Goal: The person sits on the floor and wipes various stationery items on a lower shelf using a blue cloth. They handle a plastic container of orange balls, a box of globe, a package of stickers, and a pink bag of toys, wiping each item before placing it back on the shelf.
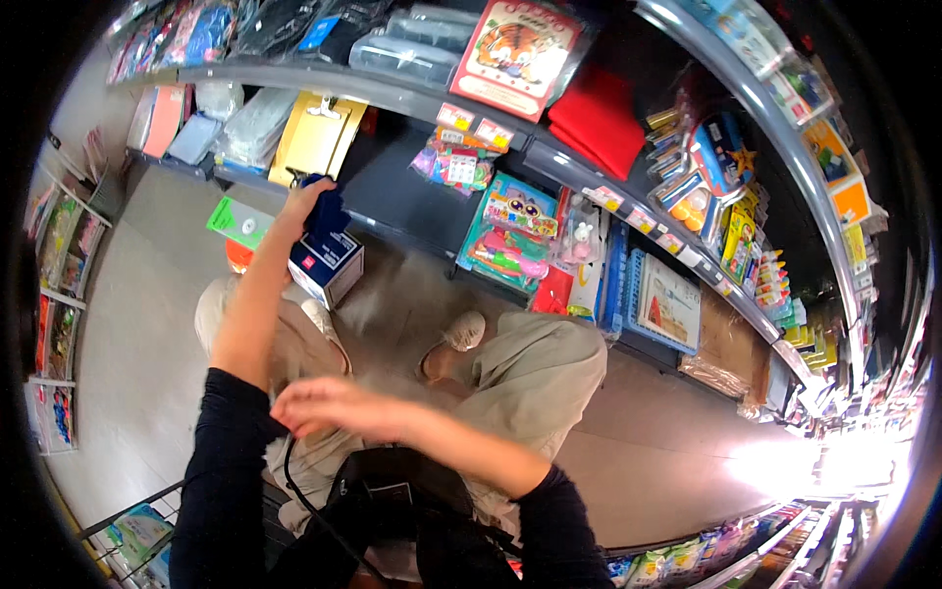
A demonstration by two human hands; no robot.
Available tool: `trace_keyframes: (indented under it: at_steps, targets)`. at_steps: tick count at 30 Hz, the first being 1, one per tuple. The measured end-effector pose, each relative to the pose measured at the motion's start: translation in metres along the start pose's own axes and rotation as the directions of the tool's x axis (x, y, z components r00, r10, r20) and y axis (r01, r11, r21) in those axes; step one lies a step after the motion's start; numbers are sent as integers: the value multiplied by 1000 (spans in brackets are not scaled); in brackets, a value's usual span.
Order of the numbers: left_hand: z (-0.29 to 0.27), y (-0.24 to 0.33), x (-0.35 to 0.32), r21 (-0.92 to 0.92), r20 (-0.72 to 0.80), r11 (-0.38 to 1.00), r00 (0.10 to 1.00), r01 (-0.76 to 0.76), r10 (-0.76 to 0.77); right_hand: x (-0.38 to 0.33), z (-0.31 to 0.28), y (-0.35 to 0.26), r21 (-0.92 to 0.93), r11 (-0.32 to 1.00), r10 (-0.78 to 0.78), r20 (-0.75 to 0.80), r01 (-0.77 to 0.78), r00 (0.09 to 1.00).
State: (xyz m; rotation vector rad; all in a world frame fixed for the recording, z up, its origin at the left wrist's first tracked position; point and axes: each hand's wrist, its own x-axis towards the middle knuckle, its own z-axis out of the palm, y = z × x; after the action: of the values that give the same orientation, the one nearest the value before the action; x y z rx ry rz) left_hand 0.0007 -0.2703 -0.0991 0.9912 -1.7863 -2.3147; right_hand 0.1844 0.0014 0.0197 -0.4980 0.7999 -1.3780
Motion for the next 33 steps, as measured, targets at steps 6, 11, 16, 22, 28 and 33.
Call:
trace_keyframes:
  at_steps: [6, 11, 16, 22, 28, 33]
  targets:
    - [25, 59, -95, 882, 334, 230, 890, -411, 310, -16, -205, -42, -500, 821, -94, -594, -275, 799]
    - [40, 52, -114, 916, 367, 39, 871, -400, 326, -34, -358, -101, -275, 907, -134, -907, -319, 400]
    - [57, 47, -119, 795, 542, 0, 710, -607, 449, -31, -491, -140, -348, 810, -311, -937, -473, 157]
    - [53, 52, -125, 764, 608, 40, 739, -644, 291, 41, -582, -144, -341, 839, -409, -909, -425, -79]
    - [43, 57, -101, 848, 468, 97, 821, -522, 327, 80, -568, -141, -310, 943, -310, -950, -123, 22]
    - [33, 66, -81, 833, 338, 276, 836, -479, 433, 63, -521, -151, -327, 929, -295, -937, -173, 187]
